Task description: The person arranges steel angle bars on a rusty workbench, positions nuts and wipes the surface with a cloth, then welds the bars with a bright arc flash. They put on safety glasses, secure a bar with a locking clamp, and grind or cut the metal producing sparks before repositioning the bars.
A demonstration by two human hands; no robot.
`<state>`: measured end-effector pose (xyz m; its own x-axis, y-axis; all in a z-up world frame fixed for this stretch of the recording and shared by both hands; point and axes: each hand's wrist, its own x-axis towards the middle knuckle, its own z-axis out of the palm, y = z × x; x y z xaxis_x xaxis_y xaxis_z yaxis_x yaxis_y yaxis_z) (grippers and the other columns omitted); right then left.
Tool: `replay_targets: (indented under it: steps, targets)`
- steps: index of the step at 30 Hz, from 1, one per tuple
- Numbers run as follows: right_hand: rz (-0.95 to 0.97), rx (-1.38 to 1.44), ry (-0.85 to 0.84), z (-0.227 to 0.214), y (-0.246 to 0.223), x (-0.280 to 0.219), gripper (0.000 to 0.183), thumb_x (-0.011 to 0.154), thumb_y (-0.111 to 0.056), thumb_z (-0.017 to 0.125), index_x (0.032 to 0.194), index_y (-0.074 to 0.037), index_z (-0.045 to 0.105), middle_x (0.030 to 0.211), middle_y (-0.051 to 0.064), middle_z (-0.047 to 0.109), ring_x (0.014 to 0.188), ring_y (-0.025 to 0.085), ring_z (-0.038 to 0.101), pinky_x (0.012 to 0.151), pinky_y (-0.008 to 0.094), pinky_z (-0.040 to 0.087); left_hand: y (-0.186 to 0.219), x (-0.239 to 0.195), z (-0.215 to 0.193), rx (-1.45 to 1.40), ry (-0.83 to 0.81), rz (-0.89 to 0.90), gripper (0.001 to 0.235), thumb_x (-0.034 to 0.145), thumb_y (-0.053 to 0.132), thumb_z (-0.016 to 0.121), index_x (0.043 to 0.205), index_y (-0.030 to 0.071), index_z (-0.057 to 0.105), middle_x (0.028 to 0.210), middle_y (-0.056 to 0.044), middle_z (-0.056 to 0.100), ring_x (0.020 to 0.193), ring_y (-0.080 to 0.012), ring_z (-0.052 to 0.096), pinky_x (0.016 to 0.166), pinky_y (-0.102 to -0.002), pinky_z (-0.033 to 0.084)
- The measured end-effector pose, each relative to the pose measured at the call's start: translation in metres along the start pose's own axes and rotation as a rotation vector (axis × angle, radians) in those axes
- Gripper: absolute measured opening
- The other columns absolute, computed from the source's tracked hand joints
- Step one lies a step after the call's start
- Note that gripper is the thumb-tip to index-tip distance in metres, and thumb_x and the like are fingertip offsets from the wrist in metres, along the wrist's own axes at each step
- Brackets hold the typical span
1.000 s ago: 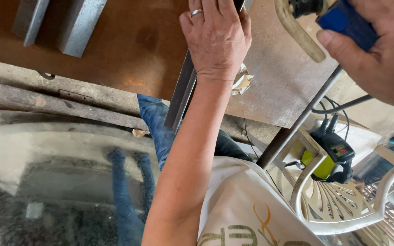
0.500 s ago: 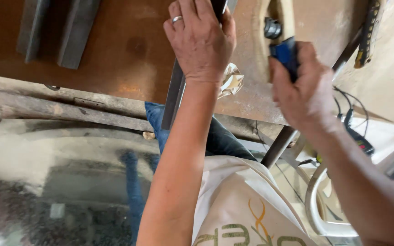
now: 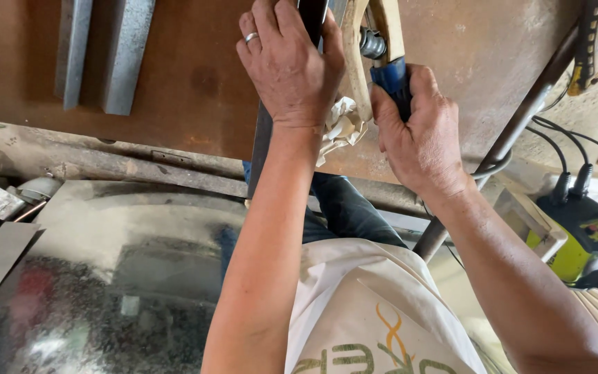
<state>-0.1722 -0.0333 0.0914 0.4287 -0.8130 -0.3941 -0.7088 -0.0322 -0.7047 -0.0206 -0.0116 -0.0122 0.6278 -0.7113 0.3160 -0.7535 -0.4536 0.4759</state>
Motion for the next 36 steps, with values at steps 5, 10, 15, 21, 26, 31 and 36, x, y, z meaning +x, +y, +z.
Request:
replay_targets:
  steps: [5,10,15,21,26,31,36]
  targets:
    - [-0.025,-0.022,-0.006,0.002,0.003,0.003,0.026,0.112,-0.020,0.059,0.119,0.004,0.054,0.067,0.007,0.065,0.058,0.015,0.069,0.051,0.032,0.053,-0.001,0.000,0.000,-0.031,-0.080,-0.040,0.035,0.097,0.034,0.069,0.116,0.007,0.057,0.124,-0.015,0.057,0.121,-0.0363,0.056,0.098,-0.050,0.046]
    - [-0.040,-0.021,0.006,0.003,0.003,0.006,0.028,0.112,-0.021,0.059,0.122,0.005,0.054,0.068,0.007,0.066,0.059,0.016,0.071,0.052,0.033,0.054,0.000,0.000,-0.003,-0.063,-0.062,-0.031,0.037,0.097,0.033,0.069,0.121,0.007,0.058,0.125,-0.014,0.057,0.121,-0.0357,0.056,0.097,-0.049,0.046]
    - [-0.040,-0.034,0.008,0.004,0.002,0.008,0.028,0.112,-0.022,0.059,0.121,0.004,0.054,0.067,0.008,0.066,0.058,0.017,0.071,0.052,0.034,0.055,0.000,0.000,-0.004,-0.083,-0.055,-0.020,0.037,0.098,0.031,0.068,0.124,0.007,0.058,0.125,-0.013,0.056,0.121,-0.0344,0.056,0.098,-0.049,0.046]
    - [0.002,-0.047,0.020,0.010,0.018,0.010,0.025,0.109,-0.021,0.061,0.120,0.001,0.055,0.069,0.012,0.068,0.061,0.025,0.074,0.055,0.038,0.056,0.003,0.006,-0.006,-0.014,-0.066,-0.014,0.046,0.093,0.035,0.073,0.122,0.005,0.056,0.124,-0.014,0.056,0.119,-0.0373,0.055,0.094,-0.050,0.044]
    - [-0.062,-0.076,0.099,0.008,0.005,0.011,0.027,0.103,-0.017,0.067,0.124,-0.004,0.059,0.098,0.025,0.071,0.091,0.047,0.071,0.072,0.051,0.054,0.003,0.005,-0.007,0.020,-0.248,-0.113,0.047,0.088,0.030,0.075,0.127,0.011,0.055,0.128,-0.011,0.058,0.119,-0.0354,0.057,0.095,-0.050,0.046]
    - [-0.044,-0.061,0.115,0.011,0.006,0.016,0.031,0.097,-0.018,0.066,0.123,-0.003,0.059,0.093,0.025,0.071,0.088,0.047,0.070,0.069,0.050,0.054,0.006,0.010,-0.012,-0.032,-0.181,-0.088,0.052,0.084,0.033,0.073,0.127,0.011,0.055,0.124,-0.010,0.058,0.115,-0.0333,0.058,0.096,-0.051,0.045]
    - [0.106,-0.057,0.077,0.007,-0.006,0.019,0.029,0.100,-0.025,0.066,0.118,-0.004,0.059,0.086,0.024,0.071,0.078,0.044,0.072,0.066,0.049,0.053,0.005,0.012,-0.015,-0.075,-0.186,-0.071,0.058,0.080,0.040,0.075,0.122,0.006,0.056,0.117,-0.013,0.058,0.112,-0.0370,0.057,0.091,-0.051,0.044]
